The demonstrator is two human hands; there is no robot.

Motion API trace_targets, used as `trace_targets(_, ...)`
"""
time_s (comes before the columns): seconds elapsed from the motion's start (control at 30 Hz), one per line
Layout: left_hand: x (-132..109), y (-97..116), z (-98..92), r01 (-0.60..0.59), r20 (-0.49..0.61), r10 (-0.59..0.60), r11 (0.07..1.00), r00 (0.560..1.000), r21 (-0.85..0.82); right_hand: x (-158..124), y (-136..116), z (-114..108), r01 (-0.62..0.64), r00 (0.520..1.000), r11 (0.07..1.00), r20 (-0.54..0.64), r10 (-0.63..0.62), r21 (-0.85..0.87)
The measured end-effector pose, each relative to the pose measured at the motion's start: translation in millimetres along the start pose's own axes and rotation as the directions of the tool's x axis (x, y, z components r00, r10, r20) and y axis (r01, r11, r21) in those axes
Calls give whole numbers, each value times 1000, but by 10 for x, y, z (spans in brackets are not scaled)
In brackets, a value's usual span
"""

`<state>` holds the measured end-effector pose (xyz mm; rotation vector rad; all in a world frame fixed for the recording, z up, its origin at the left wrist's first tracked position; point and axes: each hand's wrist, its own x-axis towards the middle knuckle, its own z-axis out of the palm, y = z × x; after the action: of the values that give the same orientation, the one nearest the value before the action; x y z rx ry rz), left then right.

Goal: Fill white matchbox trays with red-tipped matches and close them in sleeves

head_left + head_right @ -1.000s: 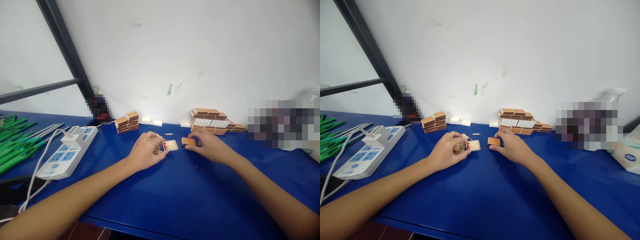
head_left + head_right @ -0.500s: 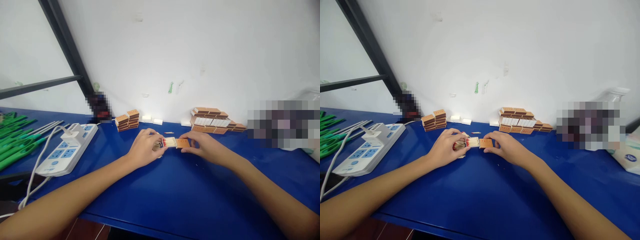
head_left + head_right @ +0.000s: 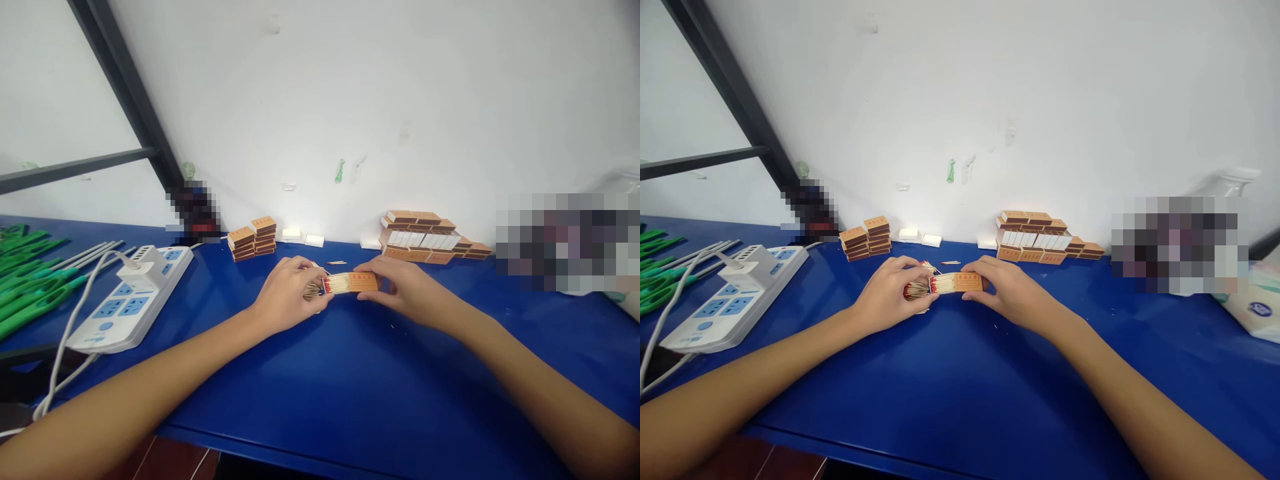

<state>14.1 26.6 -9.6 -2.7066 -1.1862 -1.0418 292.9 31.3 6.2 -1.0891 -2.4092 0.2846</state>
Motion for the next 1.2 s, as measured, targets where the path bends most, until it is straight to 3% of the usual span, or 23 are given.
trace_targets(0.27, 3, -36, -7, -14, 51, 16, 999, 999, -49, 25, 60, 64, -99, 995, 985, -2, 101, 144)
trace_targets(0.5, 22, -6, -48, -54, 83, 58, 997, 995, -48, 28, 33, 40, -75, 997, 983, 10, 74, 170)
trace_targets(0.73, 15, -35, 0, -127, 60, 134, 986, 989, -111, 12, -167, 89, -66, 997, 975, 50, 57, 213)
trace_targets(1.0, -10, -60, 24, -189, 41, 199, 967, 979, -170, -45, -445, 148, 48, 993, 982, 98, -67, 185)
trace_targets(1.2, -18, 17, 6, -169, -24, 168, 972, 986, -161, -70, -461, 181, 5, 998, 990, 60, -13, 143)
